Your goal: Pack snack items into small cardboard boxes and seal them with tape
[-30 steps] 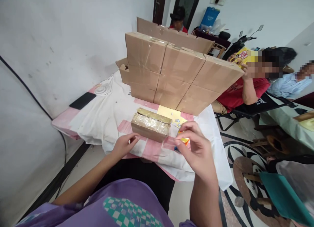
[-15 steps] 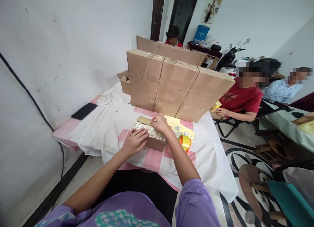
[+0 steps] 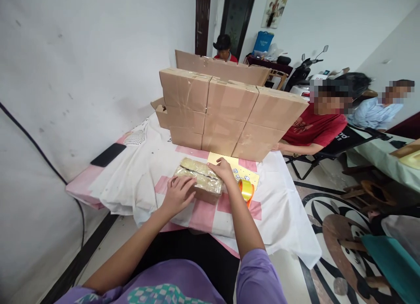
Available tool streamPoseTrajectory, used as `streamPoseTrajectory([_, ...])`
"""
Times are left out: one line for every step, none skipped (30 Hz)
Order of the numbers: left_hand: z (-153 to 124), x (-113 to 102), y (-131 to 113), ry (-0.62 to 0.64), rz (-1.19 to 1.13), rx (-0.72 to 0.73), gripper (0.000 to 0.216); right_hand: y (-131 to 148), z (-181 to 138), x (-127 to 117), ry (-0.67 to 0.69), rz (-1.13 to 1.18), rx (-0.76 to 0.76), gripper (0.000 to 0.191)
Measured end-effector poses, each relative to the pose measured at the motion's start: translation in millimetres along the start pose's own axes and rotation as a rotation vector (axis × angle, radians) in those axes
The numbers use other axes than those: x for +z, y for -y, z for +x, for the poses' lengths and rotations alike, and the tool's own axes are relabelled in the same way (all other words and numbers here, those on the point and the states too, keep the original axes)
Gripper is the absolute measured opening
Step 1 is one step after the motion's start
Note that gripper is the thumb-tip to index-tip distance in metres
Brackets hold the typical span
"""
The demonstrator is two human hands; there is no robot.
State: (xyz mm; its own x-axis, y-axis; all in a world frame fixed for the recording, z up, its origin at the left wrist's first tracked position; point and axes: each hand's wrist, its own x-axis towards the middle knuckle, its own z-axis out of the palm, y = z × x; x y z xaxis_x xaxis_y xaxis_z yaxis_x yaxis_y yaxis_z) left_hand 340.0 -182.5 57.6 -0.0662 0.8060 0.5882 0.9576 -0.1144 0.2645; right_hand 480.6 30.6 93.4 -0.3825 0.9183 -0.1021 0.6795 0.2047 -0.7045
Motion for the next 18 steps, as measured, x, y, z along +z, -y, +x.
streamPoseTrajectory([3, 1, -1, -0.009, 0.018, -0.005, 0.043, -3, -1, 1, -0.008, 0.01, -0.003, 0.047])
streamPoseTrajectory([7, 2, -2, -0.007, 0.031, -0.004, 0.045, -5, -2, 2, -0.017, 0.021, -0.011, 0.045])
streamPoseTrajectory([10, 3, -3, 0.009, 0.034, 0.007, 0.046, -6, -2, 3, -0.023, 0.029, -0.019, 0.044])
streamPoseTrajectory([13, 3, -3, 0.035, 0.026, 0.027, 0.044, -6, -2, 4, -0.026, 0.037, -0.027, 0.043])
streamPoseTrajectory([16, 3, -2, 0.066, 0.012, 0.049, 0.041, -7, -2, 5, -0.026, 0.045, -0.033, 0.043])
streamPoseTrajectory([18, 4, -1, 0.089, -0.004, 0.069, 0.038, -7, -1, 5, -0.026, 0.051, -0.037, 0.042])
streamPoseTrajectory([19, 4, 0, 0.102, -0.018, 0.082, 0.035, -7, 0, 5, -0.025, 0.058, -0.039, 0.042])
streamPoseTrajectory([20, 5, 2, 0.103, -0.028, 0.09, 0.032, -7, 1, 5, -0.026, 0.063, -0.038, 0.043])
streamPoseTrajectory([19, 6, 3, 0.097, -0.031, 0.094, 0.031, -8, 2, 5, -0.029, 0.068, -0.036, 0.044])
streamPoseTrajectory([19, 6, 4, 0.085, -0.031, 0.098, 0.031, -9, 3, 6, -0.035, 0.072, -0.031, 0.044])
streamPoseTrajectory([17, 7, 5, 0.07, -0.029, 0.105, 0.03, -9, 3, 6, -0.042, 0.075, -0.024, 0.045])
streamPoseTrajectory([16, 8, 6, 0.05, -0.026, 0.114, 0.029, -10, 2, 7, -0.053, 0.078, -0.015, 0.046])
streamPoseTrajectory([14, 10, 6, 0.028, -0.023, 0.124, 0.028, -11, 1, 8, -0.067, 0.082, -0.002, 0.046])
streamPoseTrajectory([12, 11, 6, 0.005, -0.019, 0.136, 0.028, -12, 0, 9, -0.081, 0.089, 0.012, 0.046])
streamPoseTrajectory([10, 12, 7, -0.018, -0.012, 0.15, 0.028, -12, -1, 11, -0.095, 0.099, 0.026, 0.046])
streamPoseTrajectory([8, 13, 7, -0.04, -0.001, 0.164, 0.028, -13, -2, 12, -0.109, 0.114, 0.038, 0.046])
streamPoseTrajectory([7, 15, 8, -0.057, 0.01, 0.181, 0.028, -13, -3, 14, -0.12, 0.134, 0.047, 0.045])
streamPoseTrajectory([6, 16, 9, -0.07, 0.022, 0.198, 0.029, -12, -2, 15, -0.131, 0.159, 0.053, 0.044])
